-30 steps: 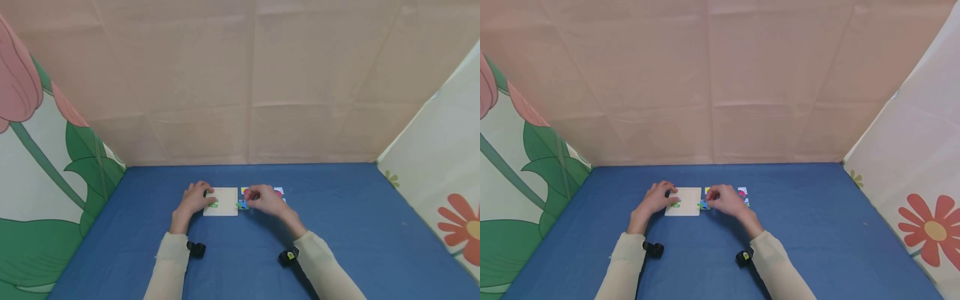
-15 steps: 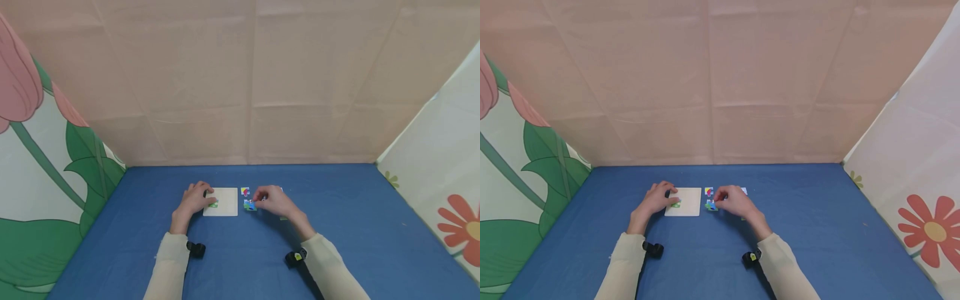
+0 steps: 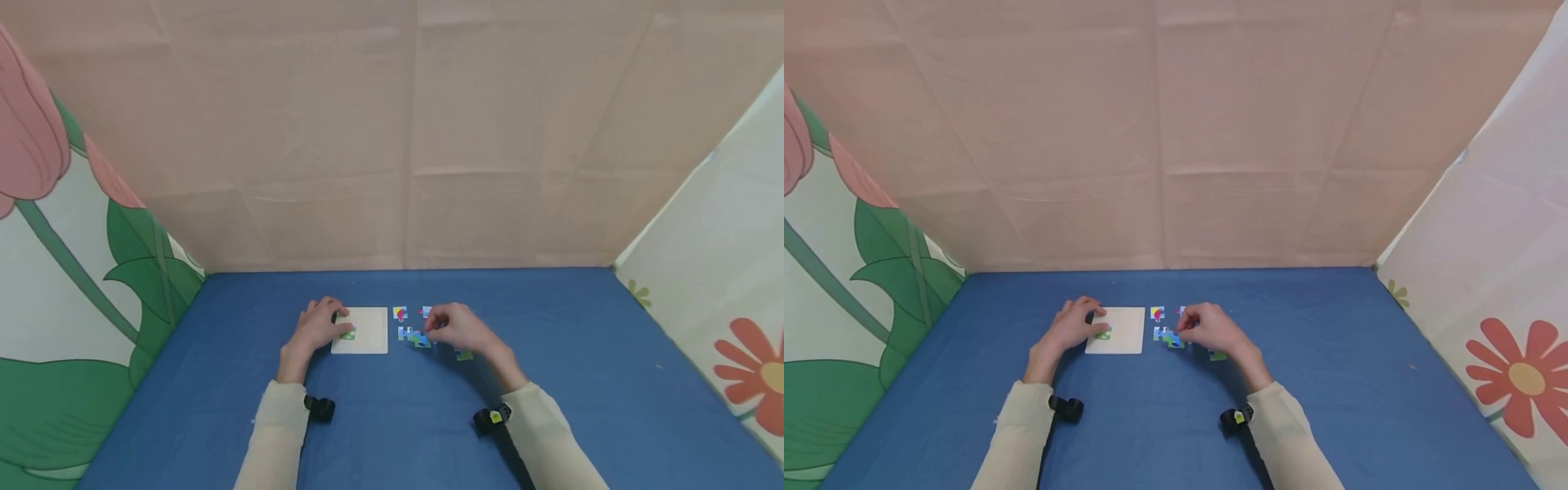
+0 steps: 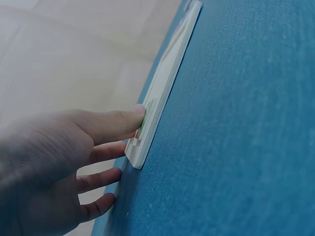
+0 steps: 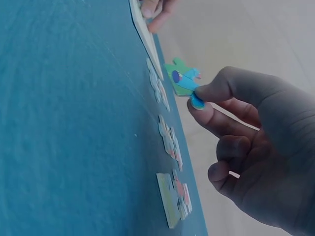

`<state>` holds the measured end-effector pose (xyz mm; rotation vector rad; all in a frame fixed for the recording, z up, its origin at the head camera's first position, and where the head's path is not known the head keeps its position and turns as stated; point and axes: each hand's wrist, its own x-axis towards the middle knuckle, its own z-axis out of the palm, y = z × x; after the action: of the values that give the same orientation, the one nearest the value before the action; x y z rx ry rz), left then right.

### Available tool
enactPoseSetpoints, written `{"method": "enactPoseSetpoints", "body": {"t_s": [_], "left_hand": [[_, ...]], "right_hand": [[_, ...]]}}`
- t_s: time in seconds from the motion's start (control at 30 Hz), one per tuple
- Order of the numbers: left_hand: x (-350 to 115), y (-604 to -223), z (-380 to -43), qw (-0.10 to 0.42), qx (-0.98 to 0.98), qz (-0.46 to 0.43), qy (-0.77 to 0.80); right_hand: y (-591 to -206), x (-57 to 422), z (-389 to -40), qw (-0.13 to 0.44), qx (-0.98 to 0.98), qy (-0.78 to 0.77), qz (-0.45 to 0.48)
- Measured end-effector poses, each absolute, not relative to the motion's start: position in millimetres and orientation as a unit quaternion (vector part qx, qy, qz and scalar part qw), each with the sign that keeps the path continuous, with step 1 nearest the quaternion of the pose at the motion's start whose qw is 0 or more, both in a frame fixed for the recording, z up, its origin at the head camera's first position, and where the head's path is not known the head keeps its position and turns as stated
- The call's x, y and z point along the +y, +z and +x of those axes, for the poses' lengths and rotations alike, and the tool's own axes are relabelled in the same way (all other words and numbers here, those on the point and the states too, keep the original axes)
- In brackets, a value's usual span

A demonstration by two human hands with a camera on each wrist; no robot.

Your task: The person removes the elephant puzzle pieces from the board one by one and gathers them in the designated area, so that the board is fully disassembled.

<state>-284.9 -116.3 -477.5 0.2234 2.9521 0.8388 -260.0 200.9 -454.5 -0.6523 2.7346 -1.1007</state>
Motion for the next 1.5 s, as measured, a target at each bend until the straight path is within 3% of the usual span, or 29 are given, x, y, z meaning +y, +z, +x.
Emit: {"method": "enactPoseSetpoints", "body": {"t_s": [0.47, 1.17, 1.5], "left_hand": [[-116, -477, -283, 0.034, 0.960, 0.075, 0.269], [-115, -477, -283, 0.029, 0.962, 0.076, 0.260], [-117, -474, -282, 0.042, 0.961, 0.081, 0.261]], "right_hand": [[-456, 223, -262, 0.133, 0.889, -0.358, -0.252], [-455, 233, -261, 0.180, 0.894, -0.336, -0.234], [-453, 231, -259, 0.172, 0.903, -0.324, -0.222]]}}
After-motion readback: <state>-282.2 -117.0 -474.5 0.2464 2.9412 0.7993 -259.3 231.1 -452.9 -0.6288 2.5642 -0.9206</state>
